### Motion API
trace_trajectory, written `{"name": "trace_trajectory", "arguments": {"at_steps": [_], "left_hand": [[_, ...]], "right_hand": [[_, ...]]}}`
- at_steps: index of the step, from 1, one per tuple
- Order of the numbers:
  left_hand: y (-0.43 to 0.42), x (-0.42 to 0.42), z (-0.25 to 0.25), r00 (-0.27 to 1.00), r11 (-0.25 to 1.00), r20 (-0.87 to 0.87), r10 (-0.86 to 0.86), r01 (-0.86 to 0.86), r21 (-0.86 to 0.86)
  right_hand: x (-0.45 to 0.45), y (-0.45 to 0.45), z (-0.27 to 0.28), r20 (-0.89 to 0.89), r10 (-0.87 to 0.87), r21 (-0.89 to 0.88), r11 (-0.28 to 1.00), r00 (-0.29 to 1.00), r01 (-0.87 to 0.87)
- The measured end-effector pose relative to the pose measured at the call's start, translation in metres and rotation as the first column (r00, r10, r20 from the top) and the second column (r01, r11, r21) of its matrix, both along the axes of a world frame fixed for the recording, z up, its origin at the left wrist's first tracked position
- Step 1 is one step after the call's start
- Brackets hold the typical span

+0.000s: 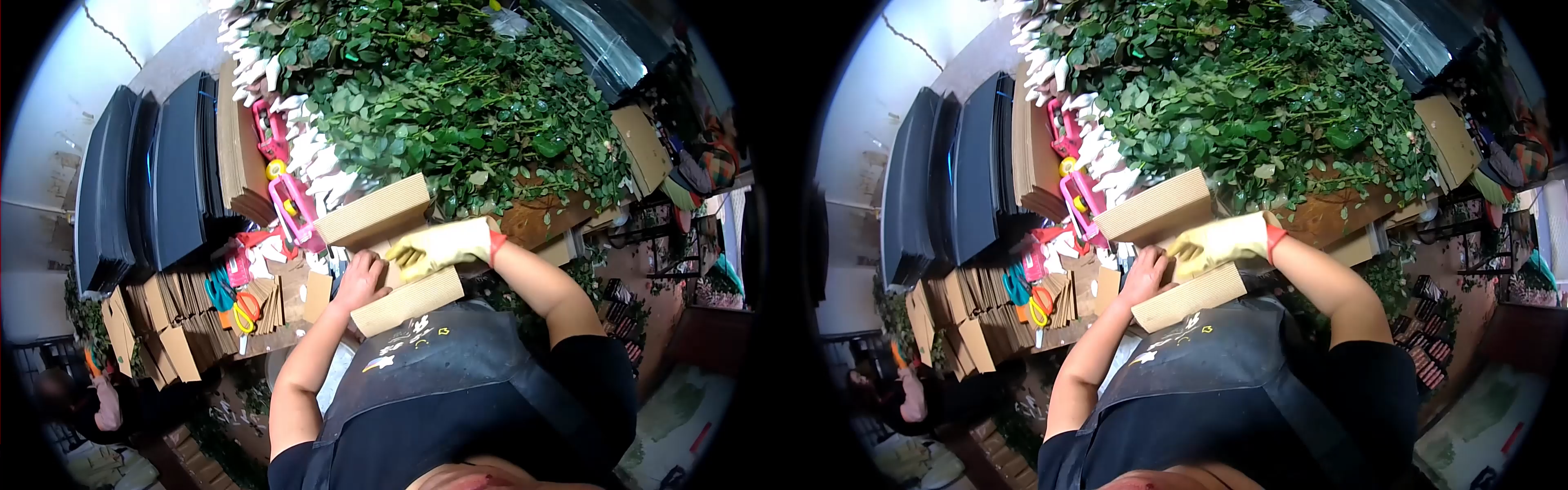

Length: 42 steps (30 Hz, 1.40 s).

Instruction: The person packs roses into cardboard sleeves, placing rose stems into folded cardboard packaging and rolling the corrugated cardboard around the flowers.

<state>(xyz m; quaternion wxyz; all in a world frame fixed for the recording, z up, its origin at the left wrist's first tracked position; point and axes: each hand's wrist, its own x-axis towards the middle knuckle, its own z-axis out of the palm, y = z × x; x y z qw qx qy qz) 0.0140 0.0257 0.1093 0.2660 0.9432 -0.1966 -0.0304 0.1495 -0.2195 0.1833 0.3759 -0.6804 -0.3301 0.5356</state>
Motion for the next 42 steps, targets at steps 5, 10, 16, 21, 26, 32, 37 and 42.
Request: {"name": "trace_trajectory", "arguments": {"at_steps": [5,10,16,21,26,32,37,42], "left_hand": [[-0.003,-0.002,0.003,0.998,1.0,-0.052,0.018,-0.019,-0.006],[-0.004,-0.003,0.002,0.999,1.0,-0.044,0.017,-0.017,-0.017],[-0.004,-0.003,0.0,0.998,0.999,-0.054,0.017,-0.019,-0.03],[-0.003,-0.001,-0.005,0.999,0.998,-0.033,0.009,-0.011,-0.061],[-0.005,-0.002,0.0,0.995,0.996,-0.084,0.054,-0.061,-0.073],[-0.003,-0.001,0.006,0.988,0.99,-0.134,0.073,-0.088,-0.111],[-0.005,0.002,0.008,0.985,0.986,-0.151,0.085,-0.105,-0.126],[-0.005,0.002,0.005,0.981,0.987,-0.161,0.107,-0.125,-0.103]], "right_hand": [[-0.067,-0.014,0.015,0.715,0.271,-0.163,0.961,0.645,-0.224],[-0.076,-0.033,0.042,0.71,0.044,0.027,0.996,0.703,-0.09],[0.04,-0.02,0.112,0.405,-0.312,0.298,0.934,0.859,0.199],[0.193,0.031,0.112,0.614,-0.647,0.544,0.762,0.452,0.353],[0.27,0.043,-0.01,0.935,-0.263,0.174,0.925,0.238,0.339],[0.29,0.042,0.03,0.911,-0.245,0.133,0.936,0.332,0.325],[0.397,0.083,0.069,0.985,-0.103,0.152,0.886,-0.135,0.438],[0.41,0.124,0.053,0.993,0.104,-0.108,0.731,0.045,0.674]]}}
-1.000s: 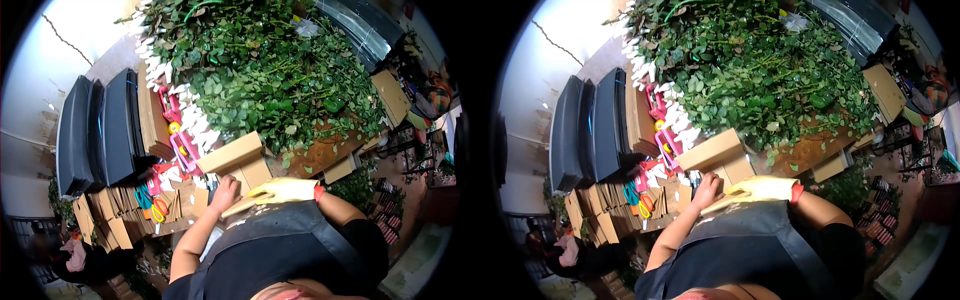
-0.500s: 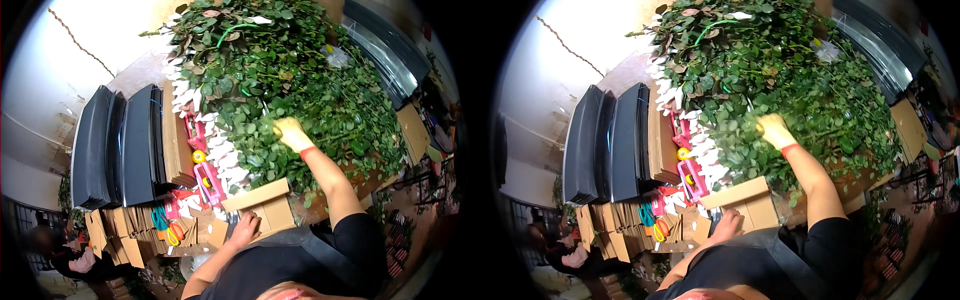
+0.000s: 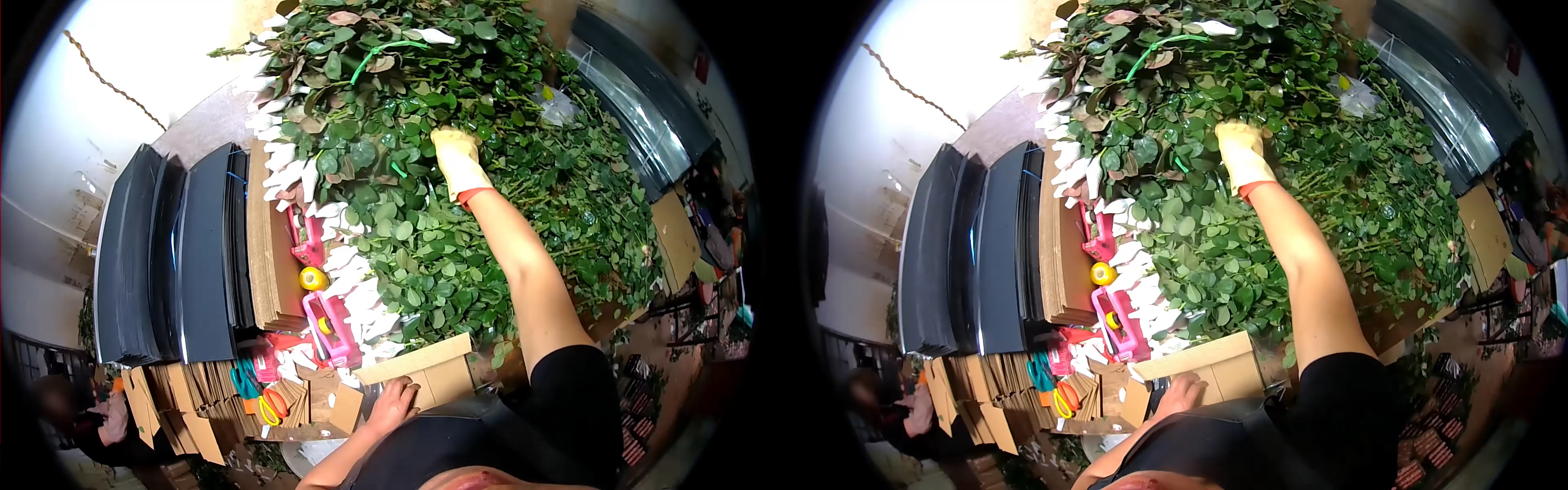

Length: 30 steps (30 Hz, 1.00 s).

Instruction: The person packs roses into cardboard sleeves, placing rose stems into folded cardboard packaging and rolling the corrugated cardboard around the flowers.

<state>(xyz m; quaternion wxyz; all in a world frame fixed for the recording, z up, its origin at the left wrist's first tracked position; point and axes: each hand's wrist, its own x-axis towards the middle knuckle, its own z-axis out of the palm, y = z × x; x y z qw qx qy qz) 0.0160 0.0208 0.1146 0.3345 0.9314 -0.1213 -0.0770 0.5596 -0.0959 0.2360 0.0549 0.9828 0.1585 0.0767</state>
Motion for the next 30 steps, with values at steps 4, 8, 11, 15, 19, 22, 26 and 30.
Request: {"name": "trace_trajectory", "arguments": {"at_steps": [4,8,11,15,19,22,26,30], "left_hand": [[0.001,0.0,0.006,1.0,1.0,-0.02,-0.003,0.003,-0.024],[0.0,0.0,0.009,1.0,1.0,-0.012,-0.008,0.008,-0.015],[0.001,-0.003,0.003,1.0,1.0,-0.014,-0.013,0.012,-0.019],[0.001,-0.002,0.006,1.0,1.0,-0.003,0.002,-0.002,-0.023],[0.0,-0.001,0.01,1.0,0.999,0.013,0.012,-0.011,-0.042],[-0.001,-0.001,0.007,1.0,0.999,0.019,0.02,-0.02,-0.031],[0.0,-0.002,0.004,0.999,1.0,-0.033,0.001,-0.001,0.003],[-0.002,0.001,0.005,1.0,1.0,0.011,-0.015,0.014,0.021]], "right_hand": [[-0.011,-0.023,0.03,-0.093,0.086,0.02,0.996,0.992,-0.085],[-0.047,-0.057,0.055,-0.017,0.244,0.088,0.966,0.97,-0.241],[-0.092,-0.077,0.073,-0.002,0.361,0.218,0.91,0.932,-0.352],[-0.14,-0.123,0.07,0.061,0.44,0.298,0.848,0.896,-0.437],[-0.145,-0.197,0.056,0.131,0.193,0.223,0.95,0.972,-0.218],[-0.152,-0.241,0.045,0.27,0.435,0.262,0.826,0.859,-0.5],[-0.178,-0.271,0.031,-0.01,0.363,0.017,0.932,0.932,-0.362],[-0.198,-0.189,0.085,0.105,0.234,0.474,0.843,0.967,-0.255]]}}
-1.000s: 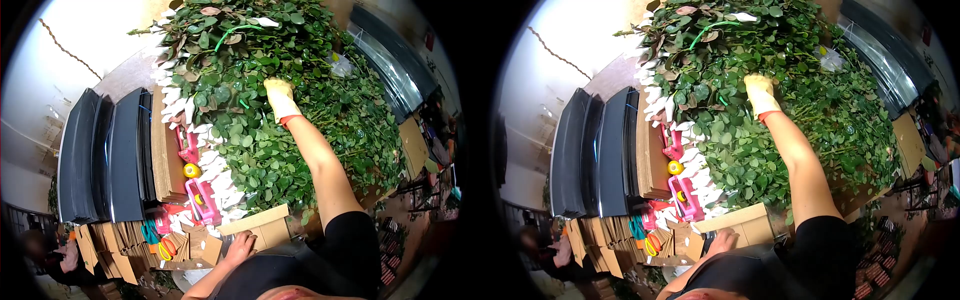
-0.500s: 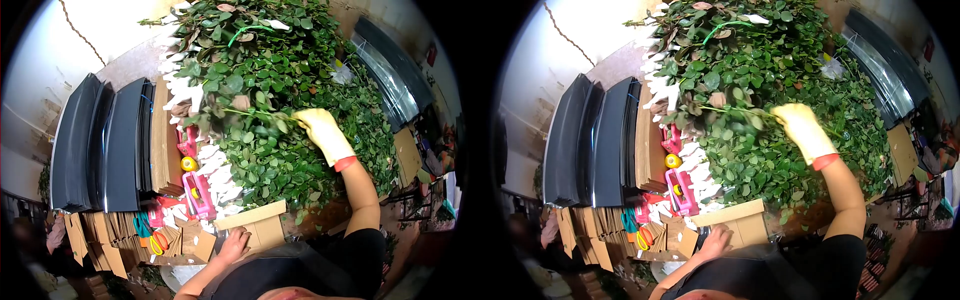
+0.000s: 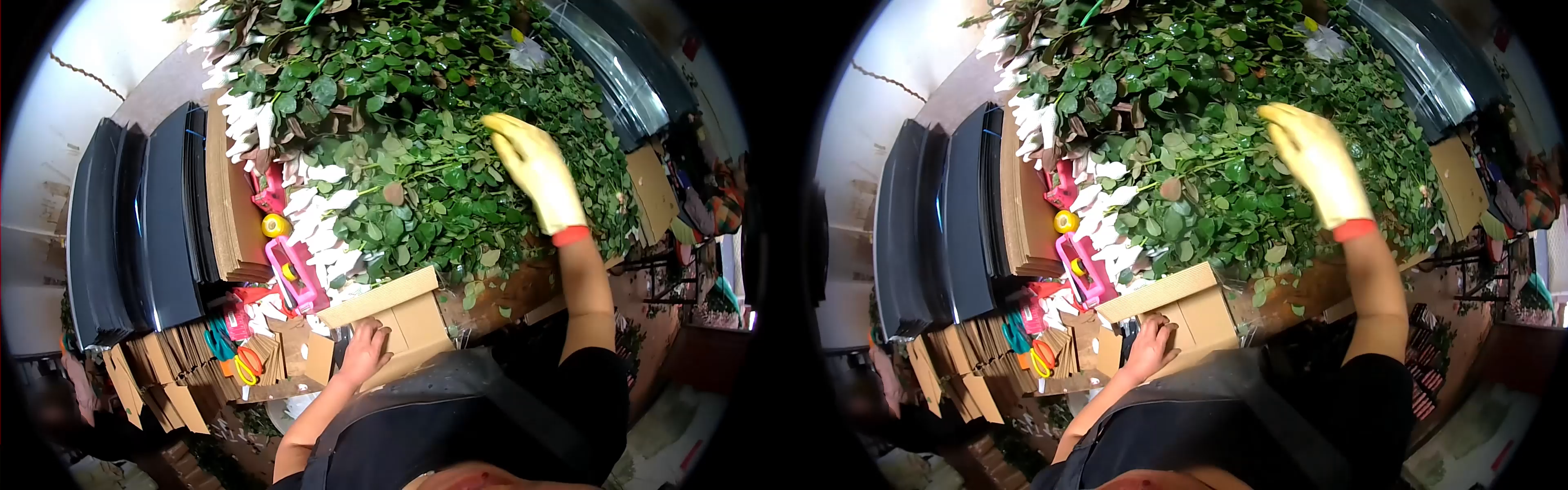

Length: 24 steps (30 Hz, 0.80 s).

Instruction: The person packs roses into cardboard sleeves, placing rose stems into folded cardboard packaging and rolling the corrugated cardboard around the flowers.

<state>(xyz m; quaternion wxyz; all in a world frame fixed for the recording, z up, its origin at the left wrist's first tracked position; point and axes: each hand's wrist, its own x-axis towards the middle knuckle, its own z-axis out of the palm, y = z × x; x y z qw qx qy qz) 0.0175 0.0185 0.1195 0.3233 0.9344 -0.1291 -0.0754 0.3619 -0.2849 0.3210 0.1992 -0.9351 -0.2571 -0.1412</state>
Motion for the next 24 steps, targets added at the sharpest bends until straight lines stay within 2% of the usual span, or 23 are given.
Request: {"name": "trace_trajectory", "arguments": {"at_steps": [1,3,4,5,6,7,9,10,11,13,14,17,19,21,23,24], "left_hand": [[0.0,-0.001,0.001,1.0,1.0,0.011,-0.004,0.004,0.008],[0.001,-0.002,0.0,1.0,1.0,0.021,-0.011,0.01,0.016],[0.001,-0.002,-0.003,1.0,1.0,0.021,-0.013,0.013,0.013],[0.0,-0.003,-0.005,1.0,1.0,0.02,-0.019,0.019,0.008],[0.0,-0.003,-0.005,0.999,1.0,0.028,-0.019,0.019,0.009],[-0.001,-0.003,-0.005,0.999,1.0,0.036,-0.023,0.023,0.008],[0.002,-0.001,-0.004,0.999,0.999,0.037,-0.032,0.032,0.01],[0.002,0.0,-0.003,0.999,1.0,0.032,-0.029,0.029,0.007],[0.001,-0.001,-0.003,0.999,1.0,0.023,-0.023,0.023,0.001],[0.001,-0.001,-0.006,1.0,0.999,0.019,-0.018,0.019,-0.037],[0.002,-0.001,-0.008,0.999,0.999,0.046,-0.025,0.027,-0.026],[0.008,0.001,-0.011,0.996,0.998,0.074,-0.053,0.055,-0.016],[0.003,0.002,-0.009,0.995,0.999,0.086,-0.041,0.043,-0.022],[0.004,0.001,-0.007,0.997,0.999,0.07,-0.042,0.042,-0.005],[0.003,0.0,-0.006,0.996,0.999,0.08,-0.032,0.032,-0.009],[0.004,0.0,-0.006,0.997,1.0,0.067,-0.022,0.023,-0.018]], "right_hand": [[0.001,0.015,0.002,-0.061,0.058,0.138,0.989,0.996,-0.049],[0.017,0.044,-0.019,-0.27,0.09,0.197,0.98,0.959,-0.037],[0.026,0.056,-0.037,-0.246,0.13,0.151,0.984,0.96,-0.094],[0.032,0.067,-0.056,-0.227,0.166,0.1,0.984,0.96,-0.147],[0.038,0.076,-0.075,-0.32,0.129,-0.125,0.976,0.939,-0.177],[0.038,0.082,-0.085,-0.404,0.066,-0.338,0.916,0.912,-0.216],[0.029,0.096,-0.085,-0.29,0.014,-0.416,0.899,0.957,-0.139],[0.018,0.098,-0.064,-0.156,0.065,-0.38,0.917,0.986,-0.12],[0.007,0.097,-0.057,0.066,0.087,-0.217,0.974,0.994,-0.071],[-0.014,0.091,-0.023,0.405,0.17,-0.007,0.983,0.898,-0.183],[-0.016,0.087,-0.014,0.335,0.245,-0.044,0.969,0.91,-0.244],[-0.036,0.075,-0.014,0.385,0.114,0.083,0.984,0.916,-0.157],[-0.057,0.07,0.02,0.407,0.222,0.108,0.952,0.886,-0.288],[-0.075,0.061,0.004,0.38,0.252,0.055,0.954,0.89,-0.293],[-0.068,0.043,-0.053,0.133,0.349,-0.109,0.935,0.928,-0.336],[-0.075,0.037,-0.059,-0.144,0.291,-0.365,0.873,0.946,-0.324]]}}
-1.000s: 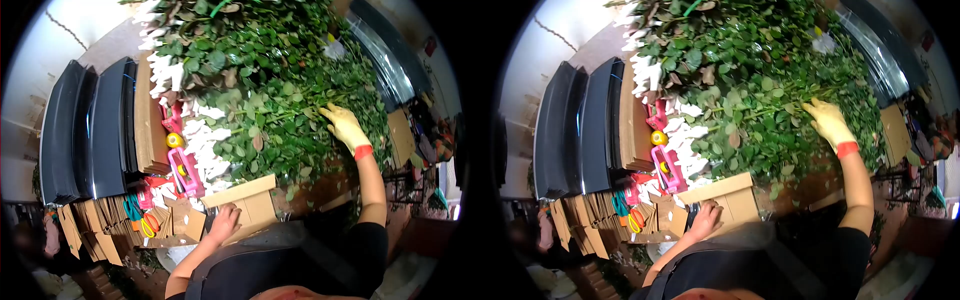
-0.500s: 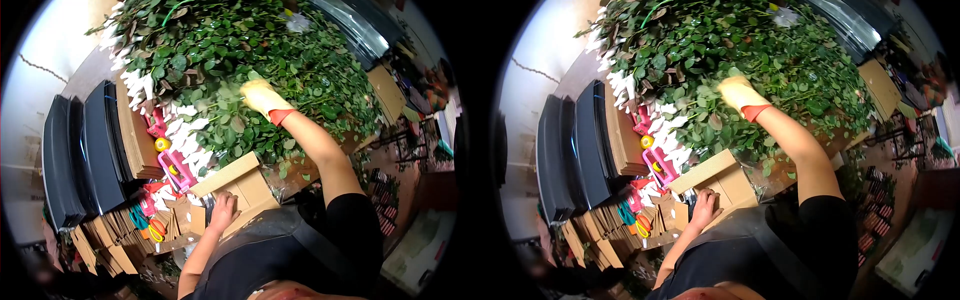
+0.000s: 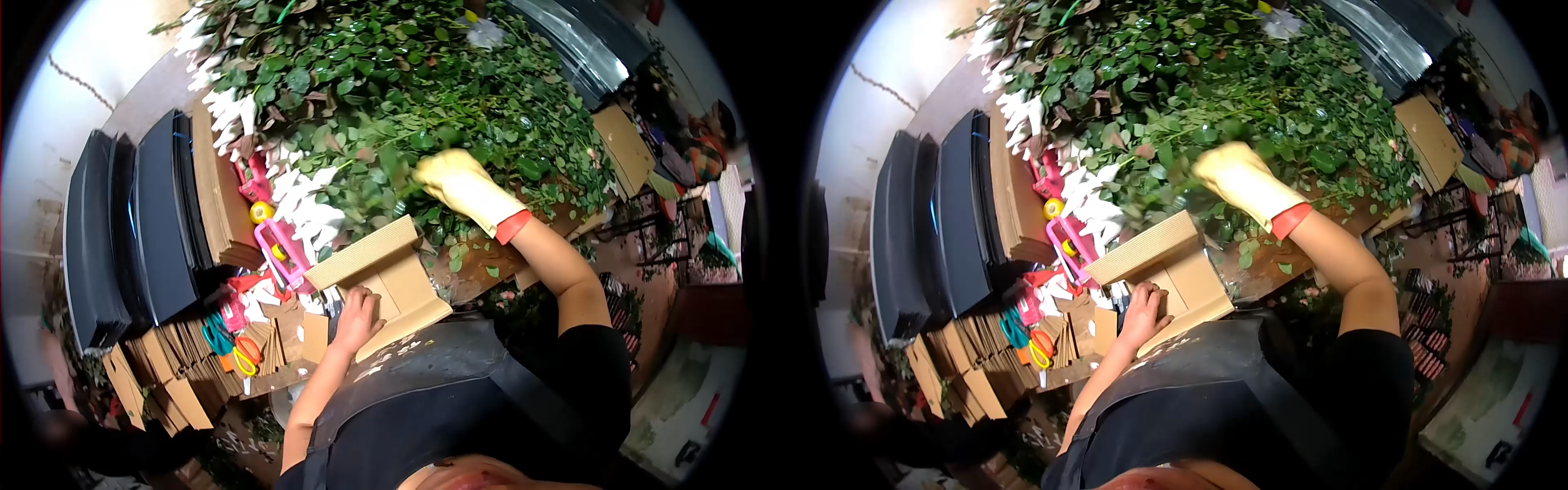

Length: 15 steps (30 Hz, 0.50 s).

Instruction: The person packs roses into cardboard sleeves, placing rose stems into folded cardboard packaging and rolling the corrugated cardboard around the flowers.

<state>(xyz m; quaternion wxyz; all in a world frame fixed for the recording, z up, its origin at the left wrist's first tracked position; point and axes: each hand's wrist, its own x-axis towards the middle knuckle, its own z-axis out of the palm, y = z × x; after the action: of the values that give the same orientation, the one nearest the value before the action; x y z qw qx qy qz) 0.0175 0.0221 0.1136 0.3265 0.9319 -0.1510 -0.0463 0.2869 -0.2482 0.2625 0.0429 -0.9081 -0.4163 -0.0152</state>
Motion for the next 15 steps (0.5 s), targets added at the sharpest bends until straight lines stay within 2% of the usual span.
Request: {"name": "trace_trajectory", "arguments": {"at_steps": [1,3,4,5,6,7,9,10,11,12,13,14,15], "left_hand": [[0.0,0.002,-0.002,1.0,1.0,0.01,-0.007,0.007,0.0],[0.003,0.0,-0.007,1.0,1.0,0.021,-0.019,0.019,0.007],[0.003,0.001,-0.007,1.0,1.0,0.015,-0.013,0.013,-0.008],[0.002,0.0,-0.008,1.0,1.0,0.0,-0.003,0.003,0.0],[0.002,0.0,-0.008,1.0,1.0,0.01,-0.004,0.004,-0.002],[0.003,0.001,-0.007,1.0,1.0,0.023,-0.01,0.01,-0.002],[0.002,-0.001,-0.007,1.0,1.0,0.029,-0.008,0.008,-0.007],[0.002,-0.003,-0.01,0.999,1.0,0.036,-0.007,0.007,-0.013],[0.004,-0.001,-0.012,0.999,1.0,0.047,-0.01,0.011,-0.016],[0.003,-0.001,-0.011,0.999,1.0,0.051,-0.003,0.003,0.002],[0.004,-0.002,-0.013,0.998,1.0,0.056,0.002,-0.001,-0.006],[0.004,-0.003,-0.017,0.998,1.0,0.059,0.013,-0.012,-0.013],[0.004,-0.005,-0.019,0.998,1.0,0.058,0.016,-0.015,-0.02]], "right_hand": [[-0.004,-0.006,-0.009,-0.065,-0.001,-0.128,0.992,0.998,-0.007],[0.007,-0.004,-0.02,-0.115,-0.133,0.115,0.982,0.984,0.146],[0.01,0.008,0.005,-0.197,-0.227,0.226,0.936,0.954,0.27],[0.022,0.019,0.014,-0.218,-0.267,0.268,0.908,0.939,0.321],[0.036,0.028,0.009,-0.002,-0.218,0.348,0.915,0.976,0.205],[0.051,0.033,0.0,0.218,-0.181,0.406,0.91,0.959,0.08],[0.081,0.039,-0.032,0.358,-0.08,0.097,0.994,0.93,0.049],[0.106,0.035,-0.054,0.105,-0.059,-0.066,0.996,0.993,0.066],[0.111,0.042,-0.038,-0.173,-0.204,-0.038,0.979,0.964,0.201],[0.111,0.044,-0.029,0.041,-0.143,0.173,0.976,0.989,0.134],[0.104,0.042,-0.019,0.259,-0.12,0.351,0.936,0.958,0.022],[0.084,0.043,0.02,0.365,-0.028,0.45,0.88,0.93,-0.15],[0.055,0.046,0.061,0.473,0.024,0.448,0.854,0.881,-0.264]]}}
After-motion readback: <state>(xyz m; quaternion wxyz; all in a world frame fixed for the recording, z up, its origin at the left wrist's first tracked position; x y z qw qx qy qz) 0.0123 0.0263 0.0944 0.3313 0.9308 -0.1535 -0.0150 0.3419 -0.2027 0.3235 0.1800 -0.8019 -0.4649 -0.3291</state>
